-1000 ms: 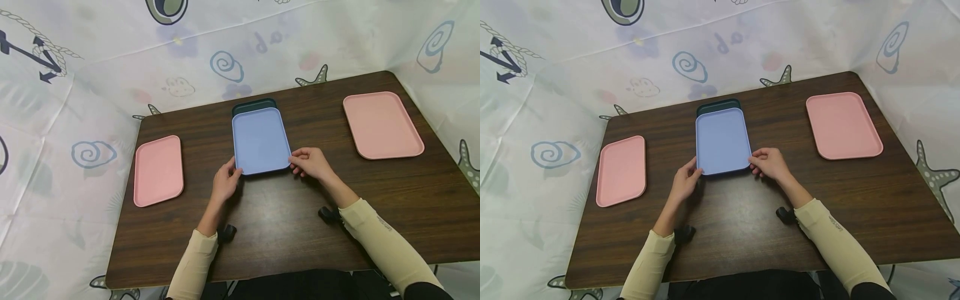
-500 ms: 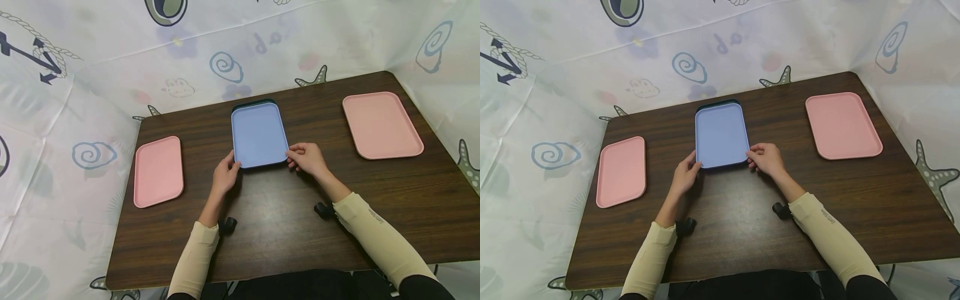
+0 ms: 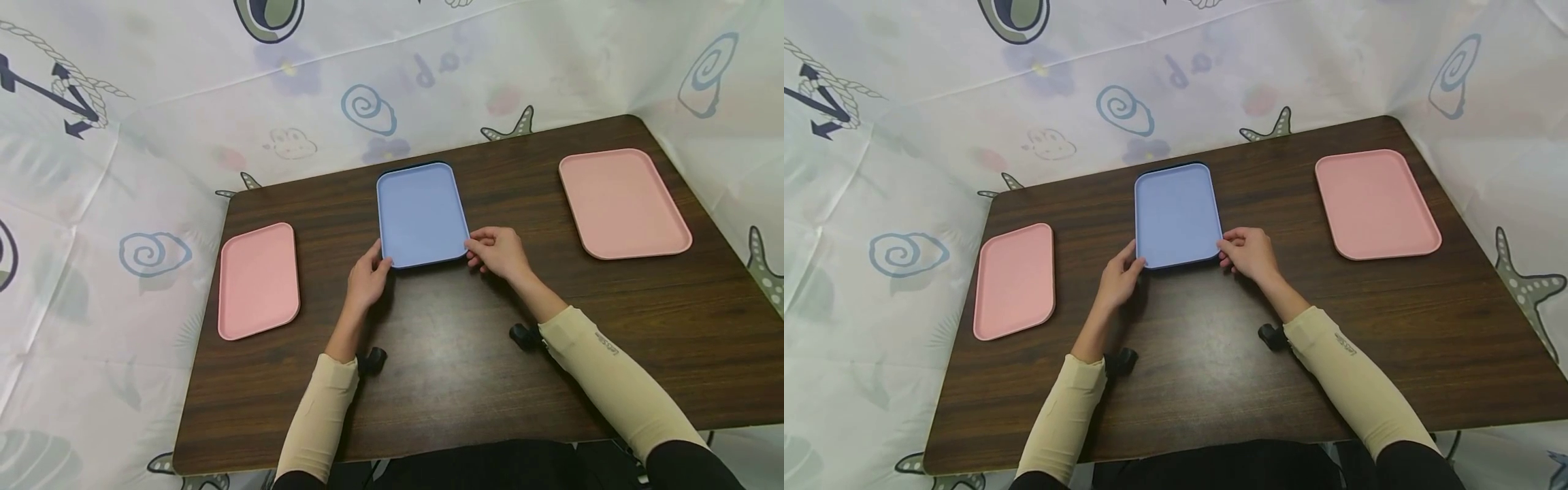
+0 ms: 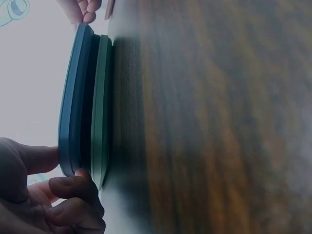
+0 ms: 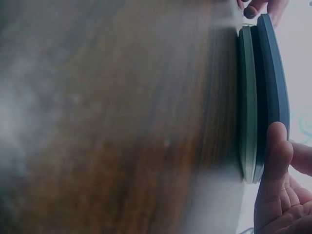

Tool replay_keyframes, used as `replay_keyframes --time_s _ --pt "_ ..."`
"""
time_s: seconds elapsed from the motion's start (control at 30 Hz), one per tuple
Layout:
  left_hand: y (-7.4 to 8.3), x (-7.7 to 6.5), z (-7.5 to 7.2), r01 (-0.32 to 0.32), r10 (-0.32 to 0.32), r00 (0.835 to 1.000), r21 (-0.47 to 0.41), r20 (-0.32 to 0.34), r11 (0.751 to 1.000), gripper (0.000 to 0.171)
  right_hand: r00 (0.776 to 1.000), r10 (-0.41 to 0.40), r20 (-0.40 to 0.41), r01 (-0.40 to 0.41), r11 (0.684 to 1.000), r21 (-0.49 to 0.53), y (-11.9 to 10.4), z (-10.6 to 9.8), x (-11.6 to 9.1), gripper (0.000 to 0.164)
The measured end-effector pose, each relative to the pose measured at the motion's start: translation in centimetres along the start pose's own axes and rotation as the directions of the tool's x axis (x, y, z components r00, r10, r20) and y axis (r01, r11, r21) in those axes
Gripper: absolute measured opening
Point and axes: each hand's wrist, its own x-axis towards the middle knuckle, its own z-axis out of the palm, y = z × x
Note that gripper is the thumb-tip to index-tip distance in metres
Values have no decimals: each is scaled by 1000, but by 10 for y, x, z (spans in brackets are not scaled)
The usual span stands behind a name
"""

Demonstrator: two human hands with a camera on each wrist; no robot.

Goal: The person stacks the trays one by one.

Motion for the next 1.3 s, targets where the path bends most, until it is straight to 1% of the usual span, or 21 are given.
replay_keyframes --time_s 0.17,0.3,0.43,0.67,0.93,1.13,1.23,1.3 --pt "-1 3 1 8 -8 1000 -3 10 1000 53 1000 1 -3 -1 1000 -13 -1 0 4 28" --pt "0 4 0 9 -9 1000 -2 16 1000 53 1000 -1 -5 1 1000 -18 -3 0 5 28" --pt "1 5 0 17 -17 1000 0 10 1000 52 1000 -1 -9 1 1000 -24 -2 0 7 27" --pt "-2 7 1 9 -9 1000 -2 5 1000 52 1000 3 6 -3 1000 -18 -1 0 8 29" --pt "-5 6 1 27 -26 999 -24 42 999 52 1000 4 28 -4 1000 -18 1 0 7 33" --pt "-8 0 -1 -6 7 998 -26 60 1000 51 999 16 41 -15 999 -33 -1 -1 1 37" --pt "-8 -9 -6 -20 22 997 -27 79 999 49 1000 4 28 -3 999 -51 -4 -2 -4 38" --pt "-9 -17 -11 -17 20 995 -33 99 999 48 1000 -11 4 11 998 -59 -7 -2 -7 37"
